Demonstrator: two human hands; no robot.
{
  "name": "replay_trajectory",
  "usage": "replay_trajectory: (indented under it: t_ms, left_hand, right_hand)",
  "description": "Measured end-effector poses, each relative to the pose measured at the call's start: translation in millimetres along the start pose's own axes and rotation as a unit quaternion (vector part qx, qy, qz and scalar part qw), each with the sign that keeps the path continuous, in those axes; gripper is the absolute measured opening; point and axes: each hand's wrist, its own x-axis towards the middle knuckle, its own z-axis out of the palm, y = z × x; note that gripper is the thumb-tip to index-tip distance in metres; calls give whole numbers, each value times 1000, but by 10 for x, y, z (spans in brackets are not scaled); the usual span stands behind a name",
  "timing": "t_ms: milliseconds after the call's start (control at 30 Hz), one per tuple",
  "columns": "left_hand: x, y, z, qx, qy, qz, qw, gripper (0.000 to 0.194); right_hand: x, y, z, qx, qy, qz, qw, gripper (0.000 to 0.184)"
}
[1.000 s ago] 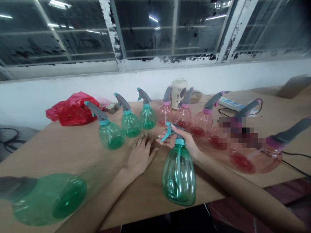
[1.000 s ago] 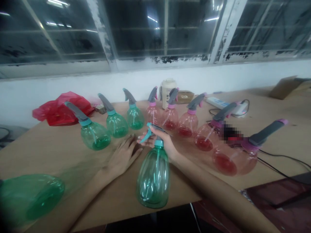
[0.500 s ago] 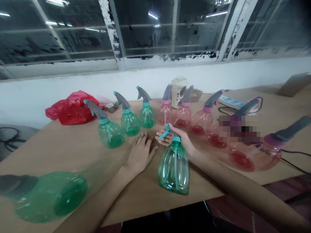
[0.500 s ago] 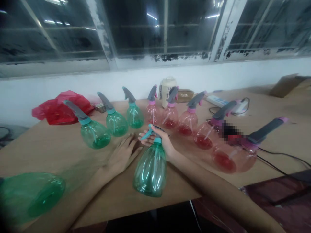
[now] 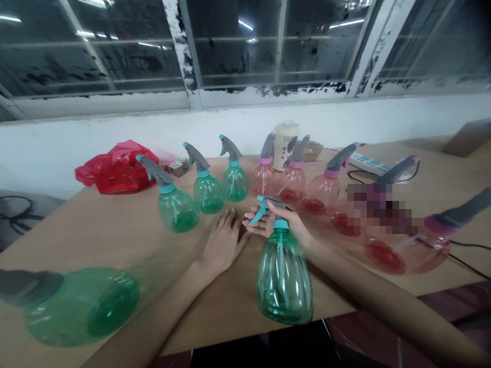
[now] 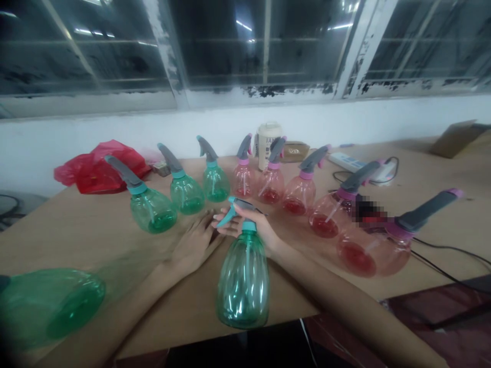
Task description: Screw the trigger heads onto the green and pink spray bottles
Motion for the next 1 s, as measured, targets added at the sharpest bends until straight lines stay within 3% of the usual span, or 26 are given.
replay_trajectory:
  t_ms: [167, 733, 1000]
  left_hand:
    - [8, 2, 17, -2, -1, -11, 1000, 45]
    - [20, 70, -74, 37, -37, -30, 998, 48]
    - [-6, 36, -19, 28, -7, -18, 999, 50]
  right_hand:
    - [-12, -19, 16, 24, -16, -13, 1000, 26]
    - [-84, -34, 120, 20, 50, -33, 998, 18]
    - [6, -80, 35, 7, 78, -12, 997, 31]
